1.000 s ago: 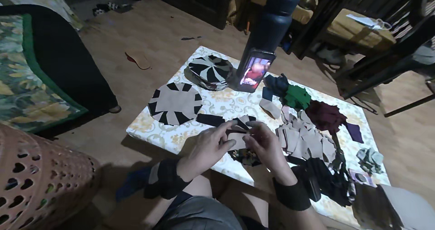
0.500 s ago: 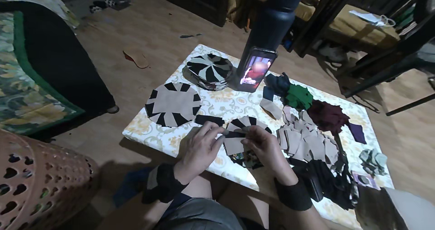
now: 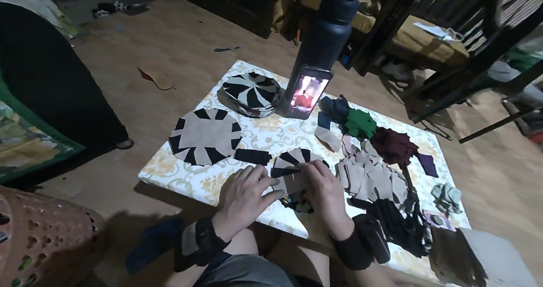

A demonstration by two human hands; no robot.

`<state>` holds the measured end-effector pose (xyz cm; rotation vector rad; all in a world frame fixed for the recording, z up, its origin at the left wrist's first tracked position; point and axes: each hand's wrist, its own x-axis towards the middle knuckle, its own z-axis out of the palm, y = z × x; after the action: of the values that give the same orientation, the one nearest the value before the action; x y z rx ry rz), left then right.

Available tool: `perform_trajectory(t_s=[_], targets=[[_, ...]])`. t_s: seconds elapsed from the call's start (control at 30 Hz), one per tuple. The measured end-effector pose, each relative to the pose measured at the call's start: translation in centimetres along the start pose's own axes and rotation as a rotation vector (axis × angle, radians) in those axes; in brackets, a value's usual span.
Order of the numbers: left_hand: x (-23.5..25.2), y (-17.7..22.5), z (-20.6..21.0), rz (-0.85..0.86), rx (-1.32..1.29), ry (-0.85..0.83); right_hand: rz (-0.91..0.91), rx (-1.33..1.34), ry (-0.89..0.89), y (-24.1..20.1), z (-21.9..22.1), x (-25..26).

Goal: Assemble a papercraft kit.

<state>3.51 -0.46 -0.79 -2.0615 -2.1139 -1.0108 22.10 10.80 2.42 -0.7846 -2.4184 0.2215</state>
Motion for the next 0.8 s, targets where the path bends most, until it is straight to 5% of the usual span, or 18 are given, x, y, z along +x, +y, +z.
perform_trajectory(t_s=[0.2,0.3,0.4,0.6,0.8], targets=[[0.0,-0.1,-0.1,0.022,-0.029,0.001,0.048,0.059,-0.12,-0.2,-0.1,-0.7],[0.2,0.2,-1.5,-0.108,-0.207,0.064,0.028,0.069,-0.017,-0.2,-0.9,-0.1],[0.4,0.2,-2.9,-0.224,-0.607,0.25,-0.085,0.061,0.01,0.0,-0.5,0.6],[1.3,0.5,-5.3,-0.709,-1.535,0.252,-0.043,-0.081,-0.405,0.2,2.4,0.6],[1.1,1.0,-5.3,-0.725,-1.745,0.143,0.158,-0.196,-0.291,-2.3,3.3,-1.2]])
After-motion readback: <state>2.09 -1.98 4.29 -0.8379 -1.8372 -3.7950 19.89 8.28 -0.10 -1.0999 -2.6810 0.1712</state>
